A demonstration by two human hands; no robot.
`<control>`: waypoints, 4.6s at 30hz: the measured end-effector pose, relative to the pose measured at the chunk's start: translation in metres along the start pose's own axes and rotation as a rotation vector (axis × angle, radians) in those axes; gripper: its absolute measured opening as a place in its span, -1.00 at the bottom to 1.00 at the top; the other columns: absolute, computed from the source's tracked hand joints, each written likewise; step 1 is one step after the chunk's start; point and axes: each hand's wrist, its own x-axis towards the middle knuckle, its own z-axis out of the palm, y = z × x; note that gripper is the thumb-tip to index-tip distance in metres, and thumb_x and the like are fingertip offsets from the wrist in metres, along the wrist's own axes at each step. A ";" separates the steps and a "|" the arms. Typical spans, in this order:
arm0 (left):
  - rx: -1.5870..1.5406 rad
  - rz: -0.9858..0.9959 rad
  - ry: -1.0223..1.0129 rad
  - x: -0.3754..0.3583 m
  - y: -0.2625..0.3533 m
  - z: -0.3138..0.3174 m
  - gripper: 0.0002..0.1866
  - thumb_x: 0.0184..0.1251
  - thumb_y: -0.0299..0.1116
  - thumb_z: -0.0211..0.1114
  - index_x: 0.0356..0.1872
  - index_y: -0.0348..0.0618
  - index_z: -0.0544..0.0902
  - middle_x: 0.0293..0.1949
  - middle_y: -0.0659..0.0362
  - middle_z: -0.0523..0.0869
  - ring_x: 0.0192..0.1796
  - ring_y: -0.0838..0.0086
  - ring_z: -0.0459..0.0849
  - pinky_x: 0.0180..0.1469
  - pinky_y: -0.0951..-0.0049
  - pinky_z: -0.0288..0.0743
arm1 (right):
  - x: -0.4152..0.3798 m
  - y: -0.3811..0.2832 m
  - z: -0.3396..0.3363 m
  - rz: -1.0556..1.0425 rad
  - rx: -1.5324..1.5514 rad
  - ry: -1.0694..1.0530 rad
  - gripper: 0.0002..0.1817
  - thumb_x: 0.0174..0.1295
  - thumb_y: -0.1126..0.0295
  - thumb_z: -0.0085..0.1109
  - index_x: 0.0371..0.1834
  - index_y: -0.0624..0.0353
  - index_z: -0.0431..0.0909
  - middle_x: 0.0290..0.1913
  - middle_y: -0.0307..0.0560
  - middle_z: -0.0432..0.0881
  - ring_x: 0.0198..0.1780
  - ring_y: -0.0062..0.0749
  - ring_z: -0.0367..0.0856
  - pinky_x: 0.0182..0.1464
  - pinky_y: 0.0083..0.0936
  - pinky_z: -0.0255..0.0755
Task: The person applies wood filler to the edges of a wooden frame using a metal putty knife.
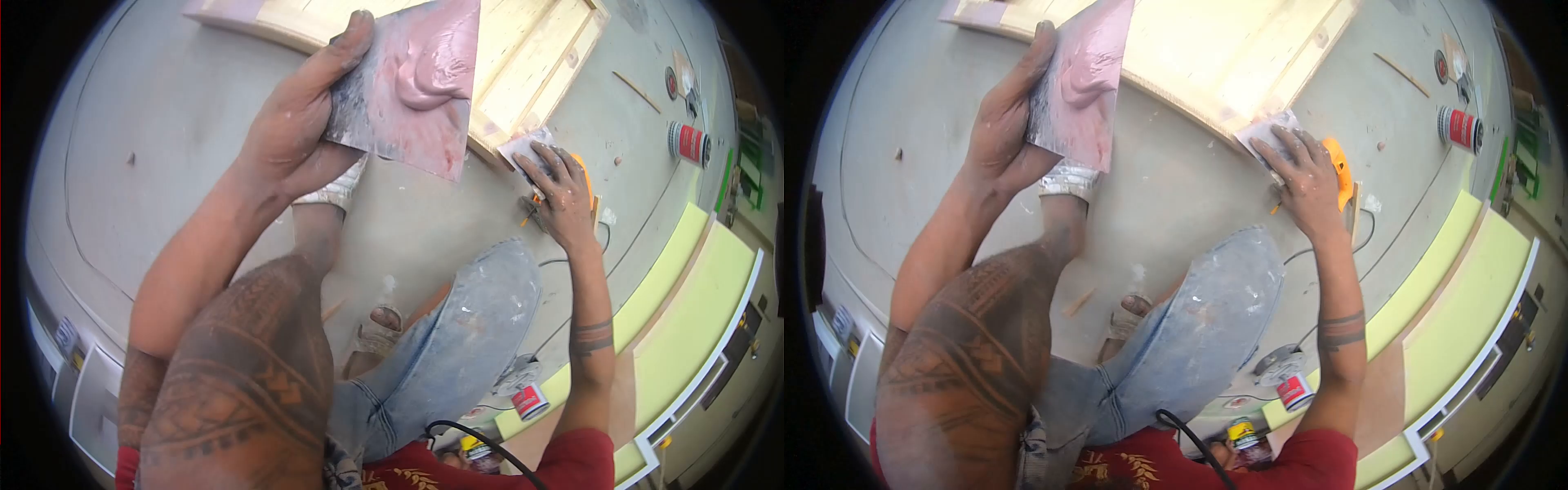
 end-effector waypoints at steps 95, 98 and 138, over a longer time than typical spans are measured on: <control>0.726 0.100 0.197 -0.019 -0.006 -0.029 -0.27 0.58 0.21 0.05 0.32 -0.35 0.53 0.06 0.13 0.74 0.06 0.51 0.69 0.12 0.46 0.57 | -0.022 -0.070 -0.061 1.103 2.117 0.556 -0.78 0.46 0.31 0.14 0.10 0.05 0.55 -0.14 -0.26 0.75 -0.19 -0.49 0.76 -0.32 -0.53 0.54; 1.005 0.084 0.190 -0.025 -0.008 -0.038 -0.27 0.46 0.16 0.25 0.27 -0.41 0.56 0.09 0.11 0.74 0.11 0.50 0.66 0.20 0.44 0.53 | -0.017 -0.102 -0.061 1.095 2.319 0.460 -0.76 0.44 0.30 0.18 0.11 0.05 0.55 -0.17 -0.25 0.77 -0.22 -0.48 0.77 -0.28 -0.48 0.60; -0.030 0.496 0.426 -0.159 0.078 -0.033 -0.48 0.62 0.00 0.13 0.33 -0.18 0.48 0.10 0.14 0.67 0.18 0.32 0.64 0.34 0.22 0.51 | 0.123 -0.156 -0.056 0.384 1.166 -0.001 -0.58 0.52 0.39 0.05 0.38 0.28 0.44 -0.11 -0.04 0.71 -0.24 -0.53 0.59 -0.13 -0.50 0.57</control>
